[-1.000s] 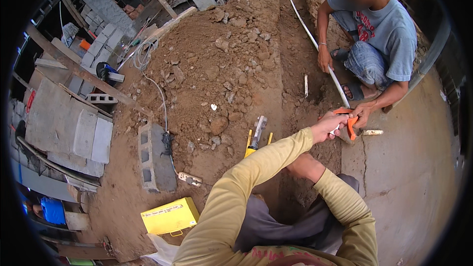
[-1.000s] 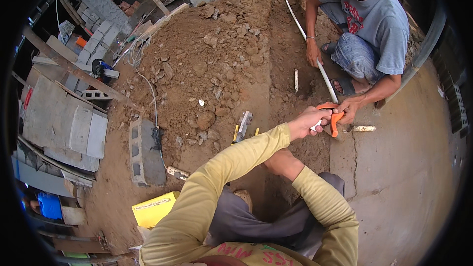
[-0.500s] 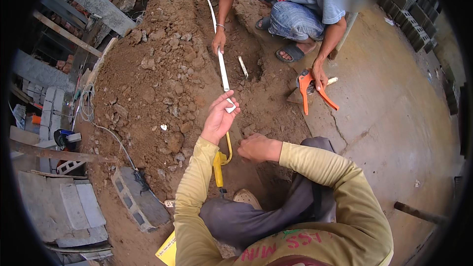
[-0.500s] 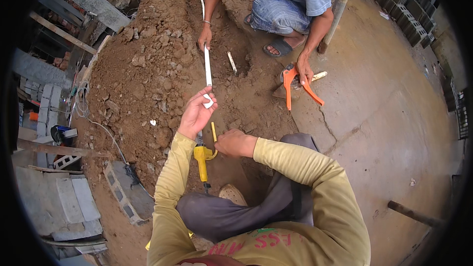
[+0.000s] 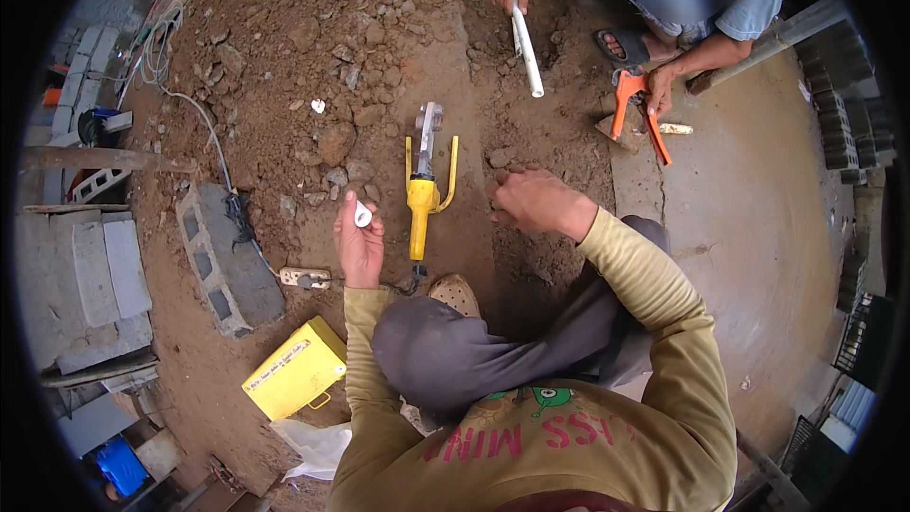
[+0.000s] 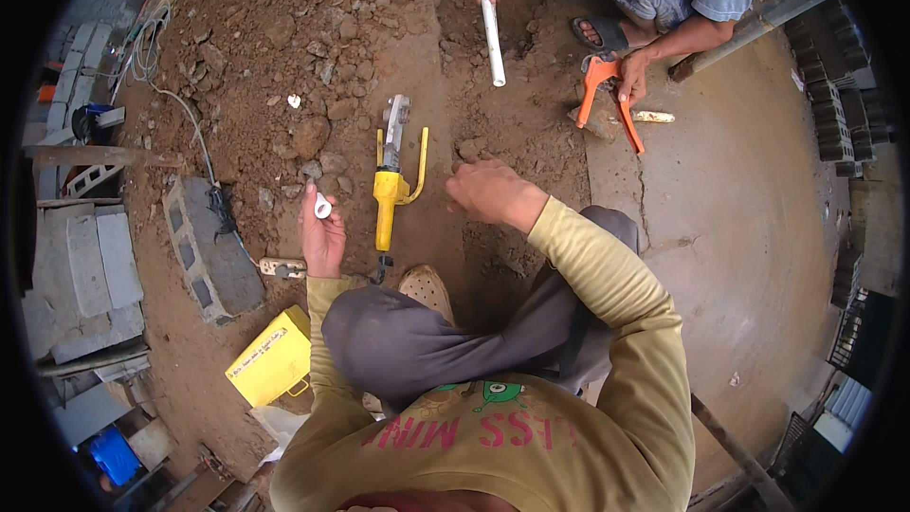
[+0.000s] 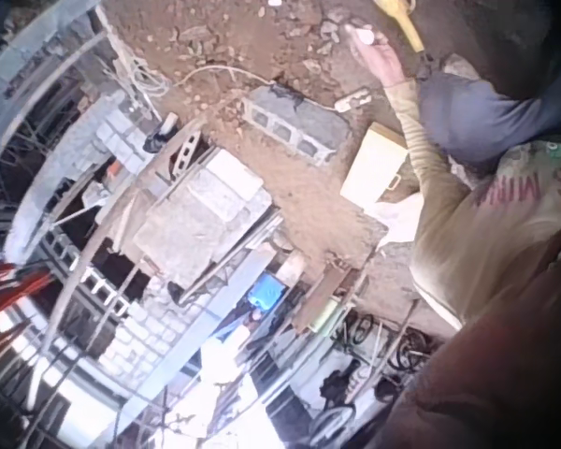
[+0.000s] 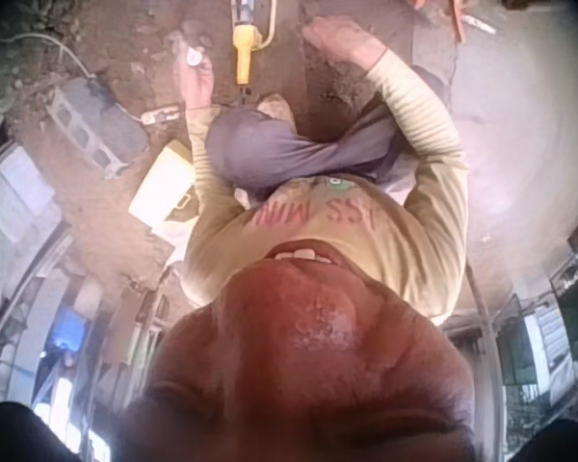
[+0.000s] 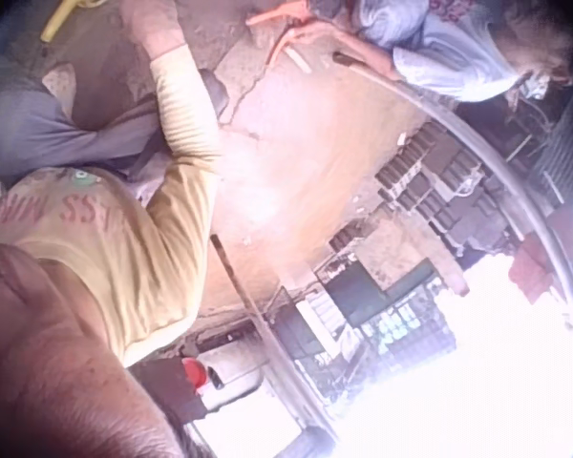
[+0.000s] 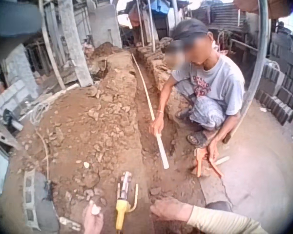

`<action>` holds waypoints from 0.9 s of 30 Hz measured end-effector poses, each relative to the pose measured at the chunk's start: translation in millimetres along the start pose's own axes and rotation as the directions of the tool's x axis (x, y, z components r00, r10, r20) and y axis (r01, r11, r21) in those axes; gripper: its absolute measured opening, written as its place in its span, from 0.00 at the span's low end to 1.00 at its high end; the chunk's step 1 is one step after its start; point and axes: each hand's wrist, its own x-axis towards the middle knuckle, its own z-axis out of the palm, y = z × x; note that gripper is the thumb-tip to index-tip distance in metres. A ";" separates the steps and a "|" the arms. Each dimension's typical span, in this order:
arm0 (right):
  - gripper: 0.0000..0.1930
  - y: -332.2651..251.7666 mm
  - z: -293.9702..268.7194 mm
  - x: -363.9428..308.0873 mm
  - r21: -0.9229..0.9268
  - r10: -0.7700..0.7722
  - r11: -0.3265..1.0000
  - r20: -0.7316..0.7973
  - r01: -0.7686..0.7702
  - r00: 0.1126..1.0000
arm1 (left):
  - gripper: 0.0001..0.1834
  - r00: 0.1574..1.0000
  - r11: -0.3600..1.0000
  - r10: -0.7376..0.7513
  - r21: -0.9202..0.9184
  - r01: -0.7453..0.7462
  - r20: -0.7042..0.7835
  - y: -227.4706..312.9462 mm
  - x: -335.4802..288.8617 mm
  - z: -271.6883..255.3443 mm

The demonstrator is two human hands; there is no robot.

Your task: The person sits on the ground at a construction site and handles a white PVC pipe fitting, inspecting it and manipulating it with their hands. They also handle a yellow pipe cutter and an orange pipe cutter, picking them up and placing them down. Another person is visible in the background working with a long white pipe.

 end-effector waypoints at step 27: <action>0.19 -11.3 35.2 25.6 -0.036 0.069 0.997 0.124 -0.065 0.990 | 0.14 0.993 0.992 -0.024 0.119 0.038 -0.112 -60.5 -18.1 -69.9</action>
